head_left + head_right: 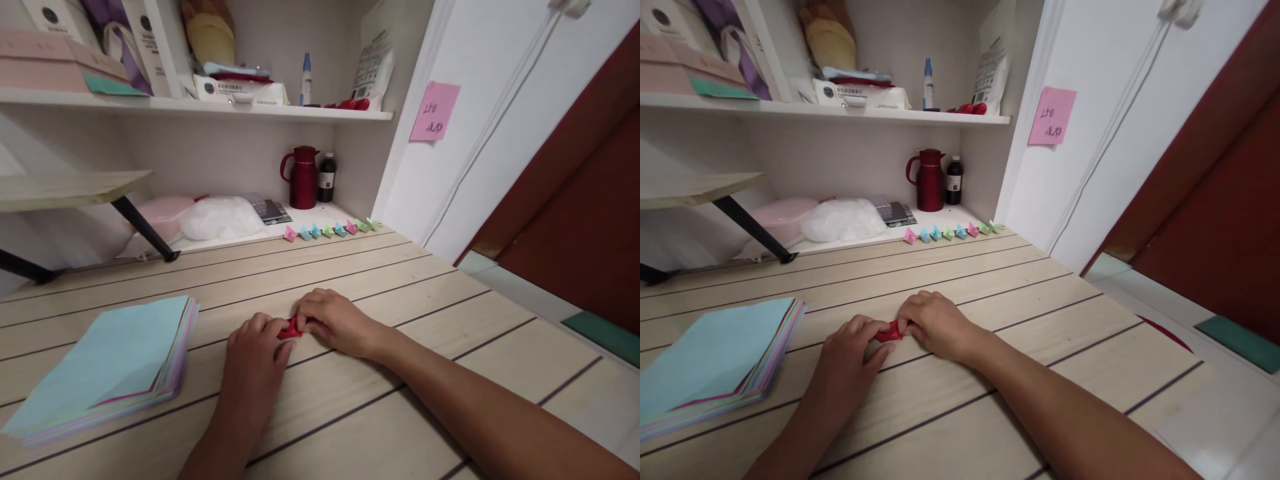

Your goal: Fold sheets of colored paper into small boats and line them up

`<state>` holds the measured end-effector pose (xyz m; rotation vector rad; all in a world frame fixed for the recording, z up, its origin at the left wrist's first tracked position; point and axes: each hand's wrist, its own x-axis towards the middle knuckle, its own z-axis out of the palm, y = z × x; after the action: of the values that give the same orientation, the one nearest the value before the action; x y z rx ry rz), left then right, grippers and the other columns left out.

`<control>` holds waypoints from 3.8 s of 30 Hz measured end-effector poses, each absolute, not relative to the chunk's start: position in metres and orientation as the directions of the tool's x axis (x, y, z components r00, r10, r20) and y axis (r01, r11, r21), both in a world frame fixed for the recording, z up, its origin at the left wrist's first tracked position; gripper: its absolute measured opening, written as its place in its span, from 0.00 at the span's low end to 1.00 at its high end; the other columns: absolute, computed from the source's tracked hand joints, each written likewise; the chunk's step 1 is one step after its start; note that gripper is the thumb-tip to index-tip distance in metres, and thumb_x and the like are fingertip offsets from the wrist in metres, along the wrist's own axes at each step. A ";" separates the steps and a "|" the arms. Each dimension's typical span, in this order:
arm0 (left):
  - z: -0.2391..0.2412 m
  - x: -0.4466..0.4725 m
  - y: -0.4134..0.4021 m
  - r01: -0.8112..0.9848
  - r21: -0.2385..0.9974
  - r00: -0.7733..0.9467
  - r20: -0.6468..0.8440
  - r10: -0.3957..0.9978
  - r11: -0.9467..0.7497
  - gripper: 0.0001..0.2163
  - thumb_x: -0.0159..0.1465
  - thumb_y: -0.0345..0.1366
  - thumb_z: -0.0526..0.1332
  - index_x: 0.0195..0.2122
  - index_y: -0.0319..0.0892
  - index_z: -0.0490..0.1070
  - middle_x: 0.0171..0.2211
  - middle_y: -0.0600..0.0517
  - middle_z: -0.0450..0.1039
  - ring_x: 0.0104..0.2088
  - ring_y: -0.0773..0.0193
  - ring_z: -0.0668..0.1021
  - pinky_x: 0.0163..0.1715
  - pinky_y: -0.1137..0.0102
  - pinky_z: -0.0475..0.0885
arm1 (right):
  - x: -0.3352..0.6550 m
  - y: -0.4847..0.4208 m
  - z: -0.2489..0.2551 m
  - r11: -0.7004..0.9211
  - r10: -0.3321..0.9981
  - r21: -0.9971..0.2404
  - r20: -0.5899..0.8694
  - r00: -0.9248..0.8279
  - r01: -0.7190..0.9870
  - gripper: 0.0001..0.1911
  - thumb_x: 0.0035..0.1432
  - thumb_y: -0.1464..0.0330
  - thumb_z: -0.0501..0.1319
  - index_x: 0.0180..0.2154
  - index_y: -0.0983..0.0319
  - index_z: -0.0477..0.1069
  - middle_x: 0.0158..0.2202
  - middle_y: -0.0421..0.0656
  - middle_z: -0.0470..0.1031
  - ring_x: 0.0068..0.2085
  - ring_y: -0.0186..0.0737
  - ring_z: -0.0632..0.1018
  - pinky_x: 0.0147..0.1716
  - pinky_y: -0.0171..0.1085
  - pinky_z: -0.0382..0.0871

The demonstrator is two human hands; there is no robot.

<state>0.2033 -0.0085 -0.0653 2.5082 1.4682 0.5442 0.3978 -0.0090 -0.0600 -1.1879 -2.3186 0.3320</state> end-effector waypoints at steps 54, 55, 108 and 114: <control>-0.052 0.206 -0.030 0.690 0.094 0.332 0.840 0.430 -0.717 0.08 0.65 0.29 0.59 0.42 0.48 0.72 0.40 0.52 0.76 0.40 0.65 0.77 0.60 0.56 0.58 | 0.382 -0.032 -0.040 0.214 0.953 -0.974 0.225 -0.203 -0.076 0.22 0.50 0.74 0.69 0.48 0.59 0.73 0.37 0.40 0.80 0.40 0.37 0.79 0.43 0.38 0.72; -0.052 0.206 -0.030 0.708 0.097 0.317 0.841 0.438 -0.700 0.08 0.65 0.29 0.59 0.41 0.48 0.73 0.40 0.52 0.75 0.41 0.64 0.76 0.60 0.55 0.58 | 0.382 -0.032 -0.041 0.184 0.955 -0.978 0.200 -0.219 -0.094 0.26 0.48 0.74 0.70 0.50 0.58 0.71 0.37 0.40 0.80 0.40 0.37 0.80 0.43 0.37 0.72; -0.051 0.211 -0.022 0.126 0.986 0.128 0.092 0.988 -0.109 0.10 0.57 0.44 0.65 0.30 0.43 0.74 0.27 0.55 0.77 0.31 0.64 0.76 0.34 0.71 0.68 | 0.382 -0.029 -0.051 0.348 0.934 -0.930 0.334 -0.126 0.118 0.33 0.50 0.68 0.72 0.56 0.50 0.67 0.56 0.44 0.67 0.50 0.42 0.75 0.51 0.43 0.69; -0.054 0.212 -0.020 0.015 0.999 0.195 0.044 0.980 -0.048 0.12 0.57 0.43 0.66 0.38 0.42 0.75 0.27 0.55 0.76 0.29 0.67 0.75 0.32 0.72 0.68 | 0.385 -0.030 -0.046 0.512 0.859 -0.806 0.485 -0.166 0.296 0.22 0.58 0.66 0.67 0.55 0.51 0.72 0.41 0.43 0.75 0.40 0.39 0.76 0.40 0.39 0.71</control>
<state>0.2124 -0.0202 -0.0536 1.3435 1.0550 1.0872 0.3852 -0.0301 -0.0459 -0.9829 -1.7160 0.6771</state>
